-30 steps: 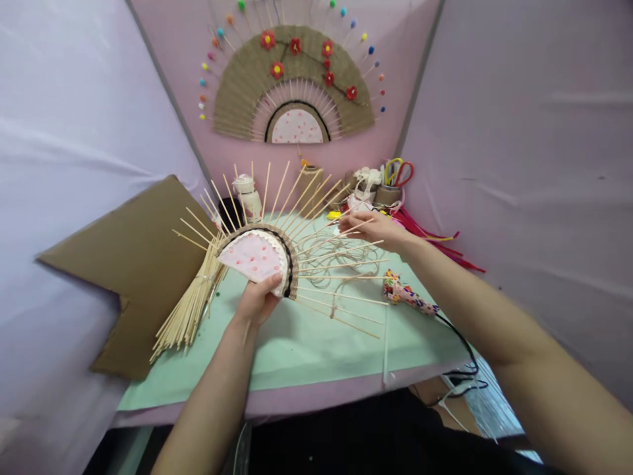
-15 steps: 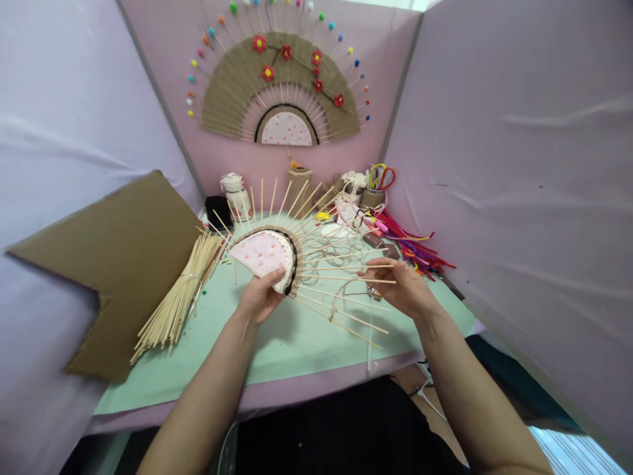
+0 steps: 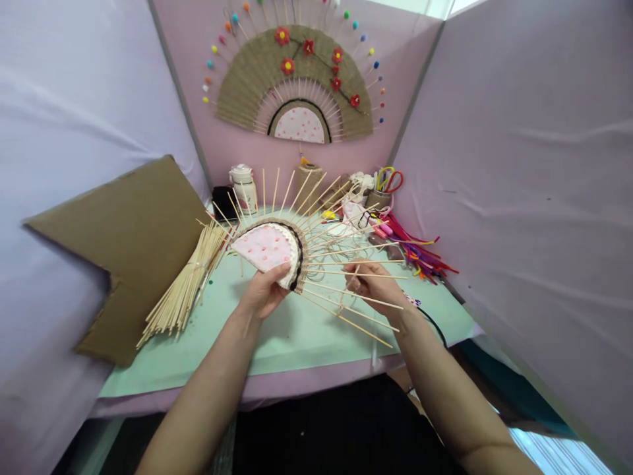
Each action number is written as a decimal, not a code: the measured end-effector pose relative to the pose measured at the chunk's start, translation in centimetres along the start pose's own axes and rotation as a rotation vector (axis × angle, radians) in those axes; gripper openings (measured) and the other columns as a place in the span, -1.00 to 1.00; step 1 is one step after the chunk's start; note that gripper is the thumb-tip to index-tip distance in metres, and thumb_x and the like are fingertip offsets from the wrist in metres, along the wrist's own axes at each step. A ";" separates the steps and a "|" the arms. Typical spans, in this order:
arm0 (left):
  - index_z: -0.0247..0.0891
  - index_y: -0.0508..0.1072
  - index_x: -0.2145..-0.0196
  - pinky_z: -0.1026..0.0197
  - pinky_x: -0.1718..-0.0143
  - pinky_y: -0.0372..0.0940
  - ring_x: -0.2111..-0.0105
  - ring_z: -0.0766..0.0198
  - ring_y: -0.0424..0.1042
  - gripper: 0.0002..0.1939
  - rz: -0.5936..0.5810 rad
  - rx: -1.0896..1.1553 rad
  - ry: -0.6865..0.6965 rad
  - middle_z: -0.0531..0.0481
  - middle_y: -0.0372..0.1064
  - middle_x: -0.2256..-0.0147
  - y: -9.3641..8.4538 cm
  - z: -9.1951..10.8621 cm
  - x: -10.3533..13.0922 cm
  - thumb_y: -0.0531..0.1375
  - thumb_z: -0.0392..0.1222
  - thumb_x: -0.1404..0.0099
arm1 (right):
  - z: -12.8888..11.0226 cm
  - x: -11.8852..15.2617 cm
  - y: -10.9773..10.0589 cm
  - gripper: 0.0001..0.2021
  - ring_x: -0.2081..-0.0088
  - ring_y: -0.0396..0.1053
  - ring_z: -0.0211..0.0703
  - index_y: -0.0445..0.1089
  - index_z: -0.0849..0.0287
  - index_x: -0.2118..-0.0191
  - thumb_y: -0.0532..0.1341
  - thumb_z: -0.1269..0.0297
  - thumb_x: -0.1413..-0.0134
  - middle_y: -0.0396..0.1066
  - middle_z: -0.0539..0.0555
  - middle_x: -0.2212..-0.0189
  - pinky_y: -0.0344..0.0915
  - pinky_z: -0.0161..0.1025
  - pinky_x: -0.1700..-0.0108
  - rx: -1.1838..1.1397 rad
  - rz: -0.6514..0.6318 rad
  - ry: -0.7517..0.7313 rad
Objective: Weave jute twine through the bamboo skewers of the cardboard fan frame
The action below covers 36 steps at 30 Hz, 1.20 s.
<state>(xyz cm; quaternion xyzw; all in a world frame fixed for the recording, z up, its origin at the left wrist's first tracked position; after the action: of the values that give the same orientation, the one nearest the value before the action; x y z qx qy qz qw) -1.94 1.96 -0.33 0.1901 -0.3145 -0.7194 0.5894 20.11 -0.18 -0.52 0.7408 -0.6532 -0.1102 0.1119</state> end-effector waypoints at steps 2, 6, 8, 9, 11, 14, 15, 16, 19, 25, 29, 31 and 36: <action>-0.18 0.38 -0.06 0.31 0.34 0.43 0.37 0.31 0.51 -0.36 -0.003 -0.005 -0.005 0.03 0.54 0.26 0.0 -0.2 0.0 0.36 -0.37 0.02 | 0.2 -0.5 0.7 -0.69 0.62 0.01 -0.39 0.47 0.19 0.41 0.38 0.02 0.15 0.11 -0.11 0.68 -0.04 -0.34 0.55 -0.010 -0.021 0.026; -0.21 0.41 0.00 0.29 0.31 0.45 0.35 0.29 0.52 -0.42 -0.005 0.003 -0.013 0.01 0.54 0.25 -0.1 -0.4 0.0 0.36 -0.38 0.02 | 0.8 -1.0 1.9 -0.72 0.61 -0.01 -0.40 0.46 0.19 0.45 0.37 0.06 0.15 0.15 -0.10 0.64 -0.08 -0.35 0.56 -0.013 -0.021 0.049; -0.22 0.44 0.05 0.28 0.31 0.45 0.35 0.29 0.52 -0.47 -0.002 0.013 -0.012 0.01 0.54 0.24 -0.1 -0.5 -0.1 0.37 -0.38 0.01 | 1.1 -1.0 2.0 -0.72 0.61 -0.03 -0.39 0.45 0.17 0.46 0.35 0.04 0.11 0.14 -0.10 0.64 -0.09 -0.35 0.56 -0.012 0.018 0.034; -0.22 0.44 0.06 0.29 0.32 0.46 0.35 0.30 0.51 -0.49 0.002 0.016 -0.005 0.01 0.54 0.23 -0.2 -0.4 -0.1 0.37 -0.38 0.01 | 1.1 -1.0 2.0 -0.73 0.61 -0.04 -0.39 0.44 0.17 0.47 0.34 0.04 0.10 0.14 -0.10 0.64 -0.09 -0.35 0.57 -0.005 0.048 0.019; -0.22 0.44 0.06 0.31 0.32 0.45 0.35 0.31 0.51 -0.49 0.012 0.015 0.021 0.02 0.54 0.22 -0.2 -0.2 -0.1 0.37 -0.39 0.01 | 0.9 -0.9 1.8 -0.74 0.61 -0.04 -0.38 0.43 0.15 0.47 0.33 0.04 0.10 0.12 -0.11 0.65 -0.08 -0.34 0.57 0.008 0.111 -0.017; -0.19 0.42 -0.01 0.35 0.32 0.44 0.32 0.33 0.51 -0.43 0.029 0.007 0.062 0.03 0.54 0.20 -0.1 0.2 0.0 0.35 -0.42 -0.01 | 0.6 -0.8 1.4 -0.72 0.61 -0.02 -0.38 0.41 0.15 0.46 0.33 0.02 0.10 0.12 -0.12 0.65 -0.07 -0.34 0.56 0.010 0.155 -0.043; -0.18 0.41 -0.03 0.35 0.31 0.44 0.31 0.32 0.51 -0.41 0.033 0.003 0.072 0.02 0.54 0.19 0.0 0.3 0.0 0.34 -0.42 -0.01 | 0.6 -0.8 1.2 -0.70 0.61 -0.02 -0.39 0.41 0.16 0.47 0.33 0.00 0.11 0.12 -0.12 0.65 -0.07 -0.35 0.56 0.000 0.155 -0.040; -0.17 0.40 -0.04 0.35 0.31 0.44 0.30 0.31 0.51 -0.38 0.038 0.000 0.079 0.01 0.54 0.18 0.0 0.4 0.0 0.34 -0.43 -0.01 | 0.6 -0.7 1.2 -0.68 0.61 -0.01 -0.40 0.41 0.17 0.47 0.34 -0.01 0.13 0.13 -0.11 0.65 -0.07 -0.35 0.56 -0.007 0.147 -0.029; -0.17 0.39 -0.07 0.35 0.31 0.43 0.30 0.30 0.51 -0.36 0.049 -0.013 0.084 -0.01 0.54 0.18 0.0 0.6 0.0 0.34 -0.43 0.00 | 0.7 -0.6 0.8 -0.66 0.62 0.00 -0.41 0.43 0.21 0.46 0.36 -0.01 0.17 0.17 -0.09 0.64 -0.07 -0.34 0.57 -0.007 0.109 -0.001; -0.17 0.39 -0.07 0.36 0.33 0.43 0.32 0.32 0.51 -0.35 0.070 -0.042 0.104 0.02 0.54 0.20 -0.3 0.6 -0.4 0.36 -0.41 0.01 | -0.8 -0.4 -1.2 -0.67 0.60 0.03 -0.38 0.44 0.15 0.39 0.37 -0.01 0.15 0.12 -0.11 0.65 0.03 -0.36 0.55 -0.024 0.140 -0.098; -0.16 0.40 -0.05 0.35 0.32 0.43 0.32 0.33 0.50 -0.36 0.091 -0.051 0.140 0.04 0.54 0.22 -0.7 0.7 -0.7 0.37 -0.39 0.02 | -1.9 -0.1 -2.7 -0.71 0.60 0.02 -0.35 0.41 0.10 0.39 0.34 -0.02 0.07 0.10 -0.11 0.63 0.07 -0.33 0.54 0.001 0.186 -0.230; -0.16 0.41 -0.03 0.34 0.34 0.44 0.33 0.32 0.50 -0.37 0.091 -0.058 0.139 0.04 0.53 0.22 -0.8 0.8 -0.8 0.37 -0.39 0.03 | -2.1 0.1 -3.3 -0.71 0.60 0.02 -0.35 0.41 0.09 0.38 0.33 -0.02 0.06 0.10 -0.11 0.63 0.07 -0.32 0.53 0.009 0.198 -0.257; -0.24 0.47 0.09 0.34 0.37 0.43 0.35 0.32 0.49 -0.48 0.076 -0.073 0.106 0.02 0.54 0.24 -0.7 0.8 -0.7 0.39 -0.40 0.06 | -2.7 0.7 -4.1 -0.74 0.59 0.03 -0.36 0.42 0.10 0.43 0.39 0.05 0.13 0.13 -0.09 0.62 0.07 -0.33 0.52 -0.039 0.239 -0.273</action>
<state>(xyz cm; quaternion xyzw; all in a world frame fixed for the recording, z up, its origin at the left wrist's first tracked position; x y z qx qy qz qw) -2.76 2.86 -0.27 0.1942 -0.2635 -0.6965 0.6386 24.87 -0.31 0.78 0.6337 -0.7433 -0.2085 0.0489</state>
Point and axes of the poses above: each hand's wrist, its own x-axis away from the middle knuckle, its own y-axis out of the palm, z = x × y, the point moved 3 cm from there along -x, towards the middle knuckle
